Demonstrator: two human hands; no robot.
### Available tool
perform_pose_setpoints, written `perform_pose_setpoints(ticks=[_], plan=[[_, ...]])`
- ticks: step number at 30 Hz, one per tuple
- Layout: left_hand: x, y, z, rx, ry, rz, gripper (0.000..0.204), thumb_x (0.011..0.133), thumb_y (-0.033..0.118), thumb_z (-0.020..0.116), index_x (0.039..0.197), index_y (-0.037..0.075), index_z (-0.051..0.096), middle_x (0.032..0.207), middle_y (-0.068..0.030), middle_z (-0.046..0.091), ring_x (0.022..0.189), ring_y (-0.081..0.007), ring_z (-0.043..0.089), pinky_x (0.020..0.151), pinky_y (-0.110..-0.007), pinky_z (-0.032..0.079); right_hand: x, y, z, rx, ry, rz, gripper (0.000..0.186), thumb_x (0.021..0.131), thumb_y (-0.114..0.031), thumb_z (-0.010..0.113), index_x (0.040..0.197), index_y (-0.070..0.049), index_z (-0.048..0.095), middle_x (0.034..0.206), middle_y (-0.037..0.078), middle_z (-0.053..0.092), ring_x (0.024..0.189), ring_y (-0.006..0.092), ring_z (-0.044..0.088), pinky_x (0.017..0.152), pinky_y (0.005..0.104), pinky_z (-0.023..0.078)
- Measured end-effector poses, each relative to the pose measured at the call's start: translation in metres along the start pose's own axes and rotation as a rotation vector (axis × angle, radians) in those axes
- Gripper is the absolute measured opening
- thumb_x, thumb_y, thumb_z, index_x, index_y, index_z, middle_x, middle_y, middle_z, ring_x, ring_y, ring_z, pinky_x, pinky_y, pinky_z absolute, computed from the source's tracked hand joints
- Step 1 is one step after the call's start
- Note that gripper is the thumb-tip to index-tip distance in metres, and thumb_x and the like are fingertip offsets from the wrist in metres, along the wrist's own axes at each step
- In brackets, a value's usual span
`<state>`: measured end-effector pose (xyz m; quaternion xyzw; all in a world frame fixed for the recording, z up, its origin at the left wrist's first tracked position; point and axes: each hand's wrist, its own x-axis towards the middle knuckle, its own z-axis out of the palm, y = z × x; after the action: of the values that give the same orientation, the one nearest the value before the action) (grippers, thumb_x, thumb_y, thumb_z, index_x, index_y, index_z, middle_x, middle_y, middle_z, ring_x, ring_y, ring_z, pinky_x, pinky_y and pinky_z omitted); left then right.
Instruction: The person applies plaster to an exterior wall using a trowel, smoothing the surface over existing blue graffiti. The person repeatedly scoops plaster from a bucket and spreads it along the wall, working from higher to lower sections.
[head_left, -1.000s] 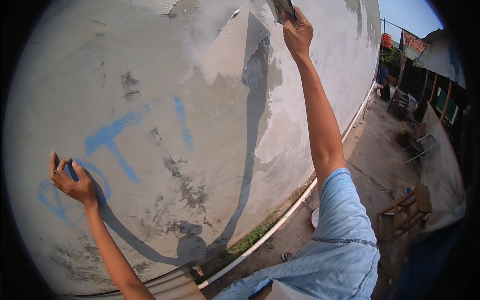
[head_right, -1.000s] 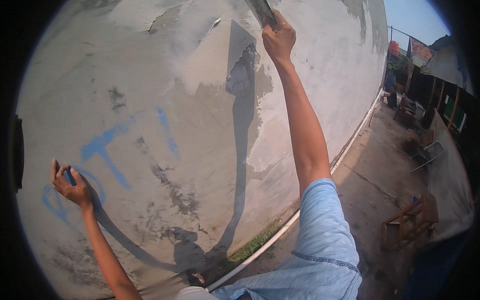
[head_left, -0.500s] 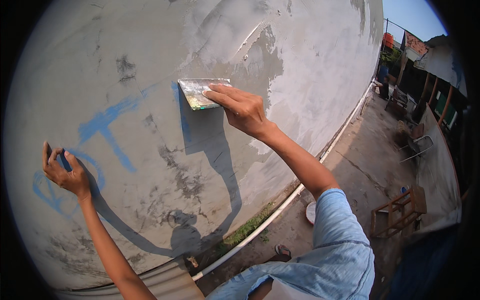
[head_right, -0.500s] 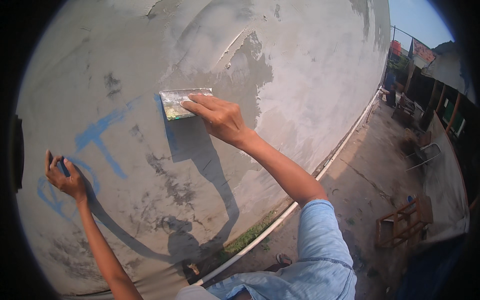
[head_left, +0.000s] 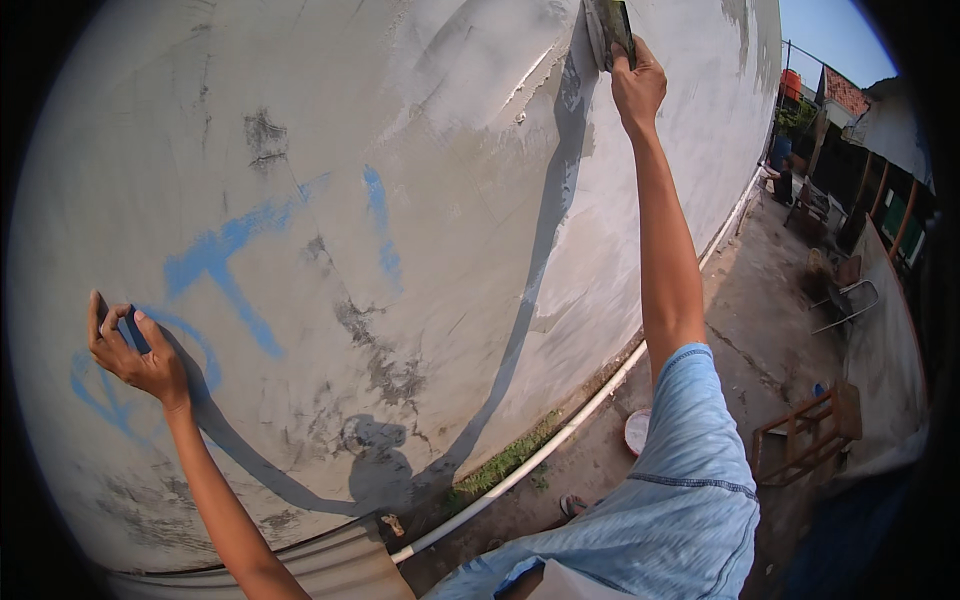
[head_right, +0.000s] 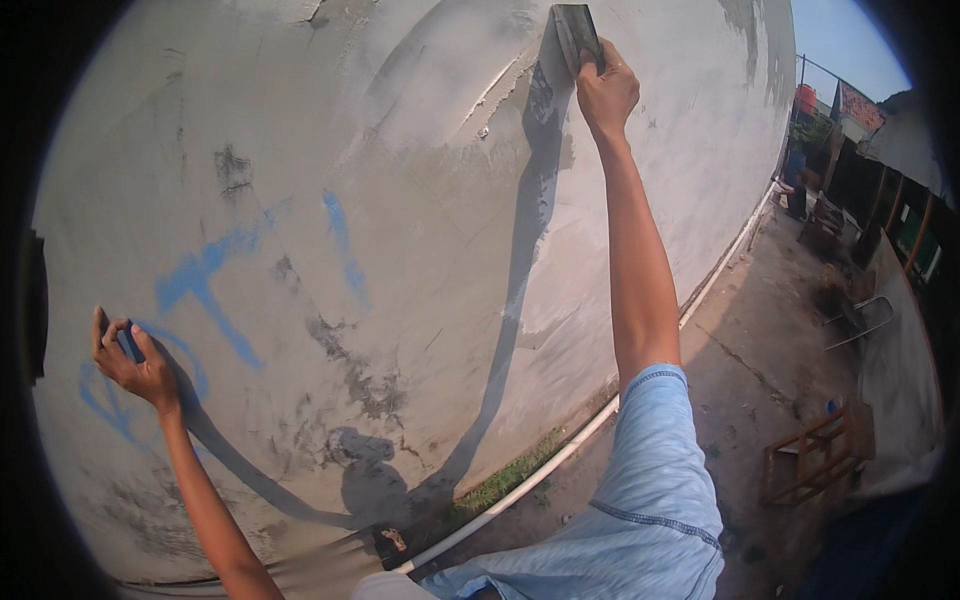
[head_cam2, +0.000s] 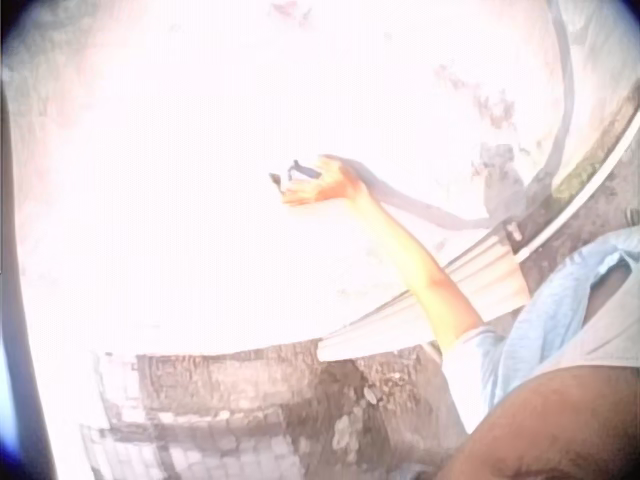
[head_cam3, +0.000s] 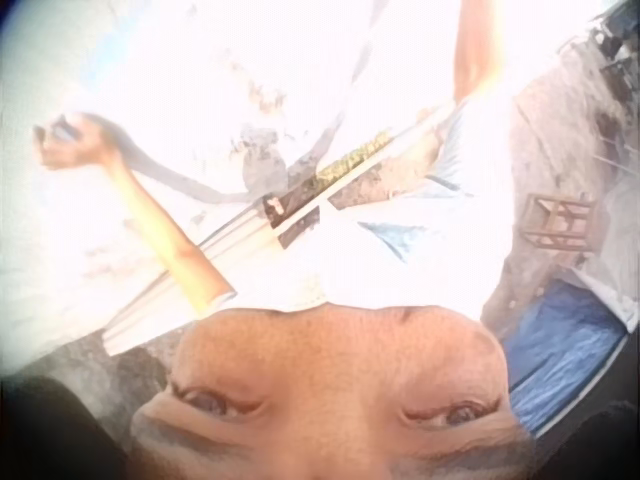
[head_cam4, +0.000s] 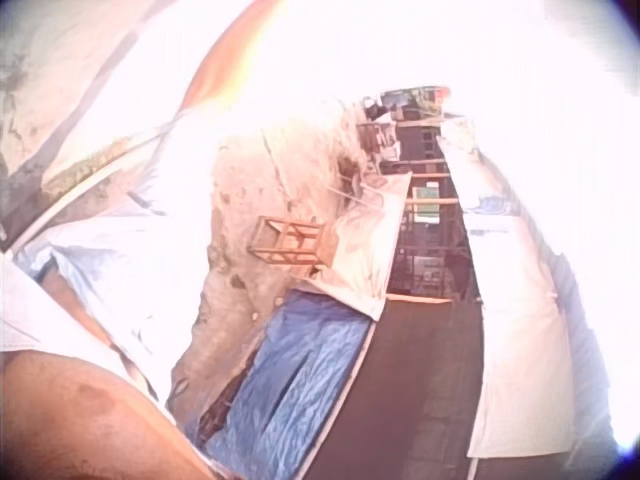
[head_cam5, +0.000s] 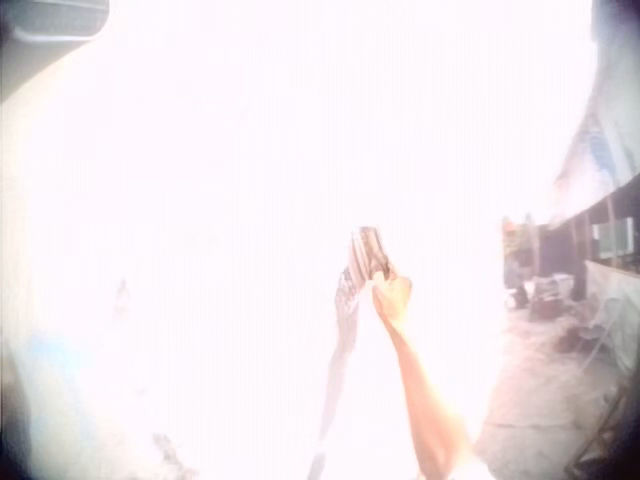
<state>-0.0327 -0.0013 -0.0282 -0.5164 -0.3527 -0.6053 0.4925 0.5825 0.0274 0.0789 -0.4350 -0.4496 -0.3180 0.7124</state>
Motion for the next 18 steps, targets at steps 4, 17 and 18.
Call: perform_pose_setpoints(ticks=[4,17,18], plan=[[-0.004,-0.004,0.001,0.046,-0.009,0.004,0.011,0.089,0.018,0.055,0.094,0.01,0.061,0.135,-0.0023,0.054,0.117,-0.0198,0.048,0.099,-0.039,0.037,-0.081,-0.036,0.004,0.044,-0.053,-0.167,0.041,0.077,-0.002,0.058,0.114,-0.016,0.07,0.092,0.009,0.074,0.054,0.0149,0.061,0.056,0.0269,0.047],[-0.001,-0.008,0.001,0.057,-0.002,0.042,0.013,0.091,0.02,0.057,0.098,0.009,0.062,0.135,-0.0032,0.056,0.117,-0.0212,0.049,0.1,-0.037,0.037,-0.202,-0.079,-0.051,0.288,-0.411,-0.164,0.035,0.082,0.01,0.061,0.112,-0.006,0.068,0.102,0.009,0.073,0.097,0.0181,0.07,0.085,0.0262,0.053],[-0.001,-0.006,0.002,0.052,0.0,0.038,0.012,0.09,0.019,0.057,0.097,0.01,0.062,0.135,-0.0029,0.055,0.117,-0.0211,0.049,0.099,-0.037,0.038,-0.17,-0.064,-0.05,0.271,-0.361,-0.025,0.025,0.088,0.005,0.061,0.111,-0.002,0.067,0.096,0.004,0.073,0.084,0.0082,0.066,0.078,0.0218,0.049]])
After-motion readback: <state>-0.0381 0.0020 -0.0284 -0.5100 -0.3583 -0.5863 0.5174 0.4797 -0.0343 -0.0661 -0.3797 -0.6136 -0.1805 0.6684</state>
